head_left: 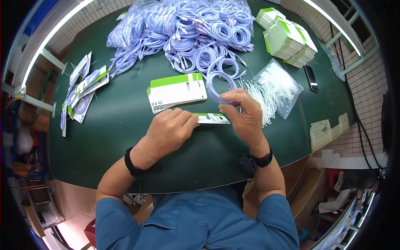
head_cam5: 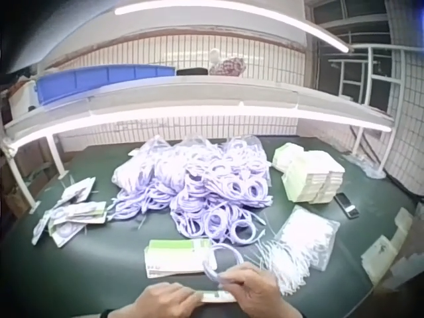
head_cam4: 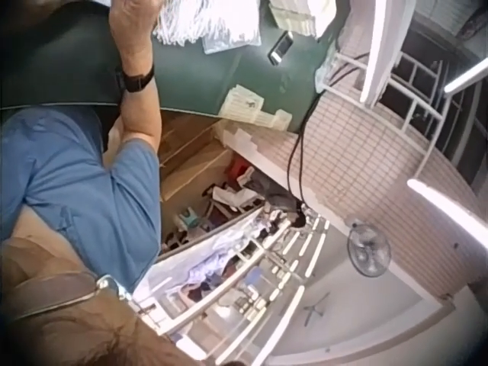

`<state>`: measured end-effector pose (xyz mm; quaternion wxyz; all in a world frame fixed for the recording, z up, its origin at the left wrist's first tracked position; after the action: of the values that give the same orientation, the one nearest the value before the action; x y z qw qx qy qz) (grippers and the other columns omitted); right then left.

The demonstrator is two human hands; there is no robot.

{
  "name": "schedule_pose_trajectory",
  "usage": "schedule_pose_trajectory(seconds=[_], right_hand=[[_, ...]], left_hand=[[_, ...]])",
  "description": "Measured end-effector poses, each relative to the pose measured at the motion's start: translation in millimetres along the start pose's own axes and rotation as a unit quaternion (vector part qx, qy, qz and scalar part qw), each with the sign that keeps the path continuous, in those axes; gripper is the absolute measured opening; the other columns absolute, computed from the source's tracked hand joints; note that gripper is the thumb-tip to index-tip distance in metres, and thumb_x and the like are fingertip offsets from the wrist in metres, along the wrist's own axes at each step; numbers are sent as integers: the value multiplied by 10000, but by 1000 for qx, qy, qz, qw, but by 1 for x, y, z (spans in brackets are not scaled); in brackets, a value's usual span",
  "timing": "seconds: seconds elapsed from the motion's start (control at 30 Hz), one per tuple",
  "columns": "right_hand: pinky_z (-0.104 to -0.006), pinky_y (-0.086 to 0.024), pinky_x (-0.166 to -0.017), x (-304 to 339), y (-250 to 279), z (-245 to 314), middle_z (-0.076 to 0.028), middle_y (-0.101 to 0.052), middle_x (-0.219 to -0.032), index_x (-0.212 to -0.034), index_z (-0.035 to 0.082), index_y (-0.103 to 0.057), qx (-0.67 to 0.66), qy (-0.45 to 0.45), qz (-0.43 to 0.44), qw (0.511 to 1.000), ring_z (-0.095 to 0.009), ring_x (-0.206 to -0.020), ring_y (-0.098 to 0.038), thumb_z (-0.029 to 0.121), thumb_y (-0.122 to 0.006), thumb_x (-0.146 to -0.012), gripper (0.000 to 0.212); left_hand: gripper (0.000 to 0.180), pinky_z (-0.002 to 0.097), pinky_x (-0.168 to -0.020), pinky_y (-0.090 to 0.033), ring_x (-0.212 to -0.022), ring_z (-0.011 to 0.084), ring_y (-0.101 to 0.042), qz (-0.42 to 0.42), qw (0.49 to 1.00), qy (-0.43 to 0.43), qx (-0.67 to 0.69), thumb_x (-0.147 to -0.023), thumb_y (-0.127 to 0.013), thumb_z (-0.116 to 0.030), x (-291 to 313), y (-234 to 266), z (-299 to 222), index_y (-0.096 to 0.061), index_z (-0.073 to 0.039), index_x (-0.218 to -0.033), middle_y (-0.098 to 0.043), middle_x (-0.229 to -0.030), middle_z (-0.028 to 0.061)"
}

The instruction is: The person packages a cable by placing it onto a card and securing it by hand using a zip tie. After pulling the zip tie tight, the person places the packaged cable into a box and picks up another cable and card.

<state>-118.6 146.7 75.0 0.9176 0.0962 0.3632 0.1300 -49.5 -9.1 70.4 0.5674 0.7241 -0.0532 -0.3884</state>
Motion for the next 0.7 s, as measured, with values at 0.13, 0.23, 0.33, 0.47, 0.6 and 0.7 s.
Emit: schedule_pose_trajectory(seconds=[0.13,0.23,0.33,0.47,0.6,0.7], right_hand=[[-289,-572,-674,11,-41,9,-98,-714,-1024,-1131,31,-710,72,46,69,994,-168,-793,-708,-59,-766,-911,244],[-295,-575,-681,17,-45,-4,-105,-717,-1016,-1134,30,-707,63,11,35,997,-183,-795,-714,-53,-771,-909,248],[-298,-576,-683,18,-41,-10,-113,-718,-1010,-1134,30,-706,58,-7,3,998,-193,-795,-717,-47,-778,-905,253],[-300,-574,-680,18,-36,-13,-124,-719,-1004,-1132,32,-707,65,-3,-29,997,-203,-798,-721,-41,-791,-894,262],[-308,-575,-677,16,-34,-7,-129,-721,-991,-1131,34,-706,62,43,-15,997,-222,-807,-728,-42,-801,-880,280],[-316,-578,-677,18,-40,4,-128,-723,-973,-1131,37,-704,40,87,9,995,-243,-815,-732,-47,-805,-869,293]], left_hand=[[124,375,-645,-545,-740,218,-676,7,999,24,42,-851,-773,-129,8,-19,-3,-694,-70,-926,-663,-823,40],[121,373,-640,-537,-727,214,-656,-28,997,29,64,-849,-772,-137,4,-15,1,-695,-68,-912,-637,-810,47],[138,374,-634,-539,-725,224,-649,-89,991,23,97,-837,-789,-133,3,-1,0,-711,-64,-927,-635,-815,70],[166,344,-642,-540,-772,226,-679,-224,958,30,176,-896,-805,-118,29,32,-12,-724,-48,-1023,-687,-896,85],[229,326,-655,-528,-824,207,-674,13,604,460,651,-994,-748,-222,89,-73,12,-697,-33,-1113,-692,-950,81],[321,289,-684,-517,-856,158,-654,-40,299,521,798,-1061,-664,-281,101,-94,7,-646,-7,-1228,-692,-1036,72]])
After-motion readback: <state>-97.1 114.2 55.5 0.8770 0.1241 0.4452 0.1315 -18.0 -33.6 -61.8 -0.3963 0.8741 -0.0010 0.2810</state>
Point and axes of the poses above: each hand's wrist, its own x-axis away from the middle knuckle, its own y-axis out of the back of the hand, z = x × y, the point moved 10 cm from there along -x, towards the middle knuckle
